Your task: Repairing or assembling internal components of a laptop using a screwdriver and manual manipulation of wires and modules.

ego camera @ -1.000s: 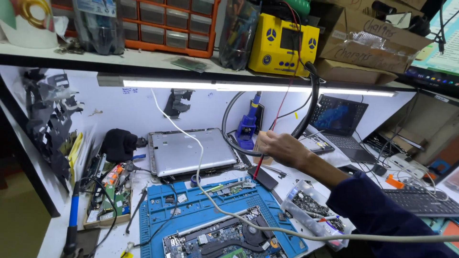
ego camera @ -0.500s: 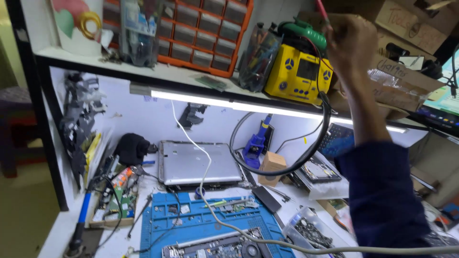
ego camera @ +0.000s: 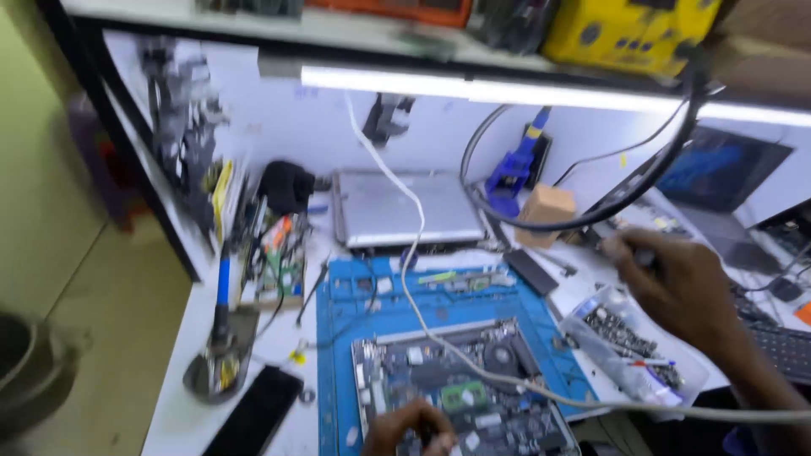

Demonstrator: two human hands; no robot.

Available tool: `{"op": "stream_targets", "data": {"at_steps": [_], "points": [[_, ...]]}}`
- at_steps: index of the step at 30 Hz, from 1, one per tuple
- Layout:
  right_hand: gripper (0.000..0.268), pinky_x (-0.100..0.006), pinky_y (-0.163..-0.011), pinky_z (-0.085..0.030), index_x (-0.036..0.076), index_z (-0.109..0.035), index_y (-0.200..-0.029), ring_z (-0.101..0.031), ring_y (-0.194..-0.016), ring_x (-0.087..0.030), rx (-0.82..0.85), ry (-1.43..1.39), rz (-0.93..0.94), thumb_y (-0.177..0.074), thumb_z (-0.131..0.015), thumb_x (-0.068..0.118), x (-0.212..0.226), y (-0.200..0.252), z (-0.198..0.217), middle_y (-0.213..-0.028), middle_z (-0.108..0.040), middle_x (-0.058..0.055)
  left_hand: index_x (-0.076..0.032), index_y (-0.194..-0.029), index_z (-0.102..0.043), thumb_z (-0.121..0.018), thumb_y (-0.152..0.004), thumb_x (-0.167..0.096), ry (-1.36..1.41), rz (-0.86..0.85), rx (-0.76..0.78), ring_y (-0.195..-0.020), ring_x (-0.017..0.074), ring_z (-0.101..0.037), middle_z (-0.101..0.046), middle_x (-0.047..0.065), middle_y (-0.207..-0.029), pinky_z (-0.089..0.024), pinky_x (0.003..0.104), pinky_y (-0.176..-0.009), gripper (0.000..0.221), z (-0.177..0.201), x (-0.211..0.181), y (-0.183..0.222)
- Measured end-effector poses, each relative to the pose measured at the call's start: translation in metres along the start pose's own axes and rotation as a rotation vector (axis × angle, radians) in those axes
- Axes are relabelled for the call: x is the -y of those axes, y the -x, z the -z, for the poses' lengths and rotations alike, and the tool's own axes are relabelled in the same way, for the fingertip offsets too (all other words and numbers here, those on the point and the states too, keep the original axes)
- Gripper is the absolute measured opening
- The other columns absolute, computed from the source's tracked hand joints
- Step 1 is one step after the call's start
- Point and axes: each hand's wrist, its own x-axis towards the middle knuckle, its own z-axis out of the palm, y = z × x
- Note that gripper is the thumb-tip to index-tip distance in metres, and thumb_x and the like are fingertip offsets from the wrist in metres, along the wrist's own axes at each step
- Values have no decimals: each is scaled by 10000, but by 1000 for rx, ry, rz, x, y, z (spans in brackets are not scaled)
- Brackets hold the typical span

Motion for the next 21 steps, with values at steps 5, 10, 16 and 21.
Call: {"op": "stream_targets", "data": {"at_steps": [5,10,16,21], "points": [[429,-300,-769,-617,281,-777,-1198,-830,-894,-79,382,-203,246,-858,-646,505,-14,119,-15,-1014,-874,83,-104,-892,-669,-658,-937,-116,20,-232,-49,-717,170,-595,-673,53,-830,-533,340,-659,48,-18,-21,-10],[459,-271,-580,-642,399,-776,-1252,-834,-580,-21,514,-311,632,-804,-812,493,-39,146,-46,-714,-813,134,-91,-937,-642,-639,-951,-100,-25,-212,-22,-766,153,-624,-679,52,-885,-550,276,-670,16,-21,-39,-30],[321,-317,-723,-689,138,-785,-1035,-849,-770,-168,355,-720,623,-875,-661,387,7,119,-61,-873,-835,-8,-62,-1001,-596,-606,-985,-46,299,-124,-100,-796,193,-686,-702,100,-910,-585,269,-661,25,4,-33,-51],[211,-256,-595,-666,83,-677,-881,-689,-563,-155,110,-894,521,-764,-813,193,32,119,-89,-697,-711,-29,-75,-999,-525,-515,-961,-92,286,-81,-178,-715,259,-678,-675,136,-866,-532,321,-601,43,23,-22,-52]]}}
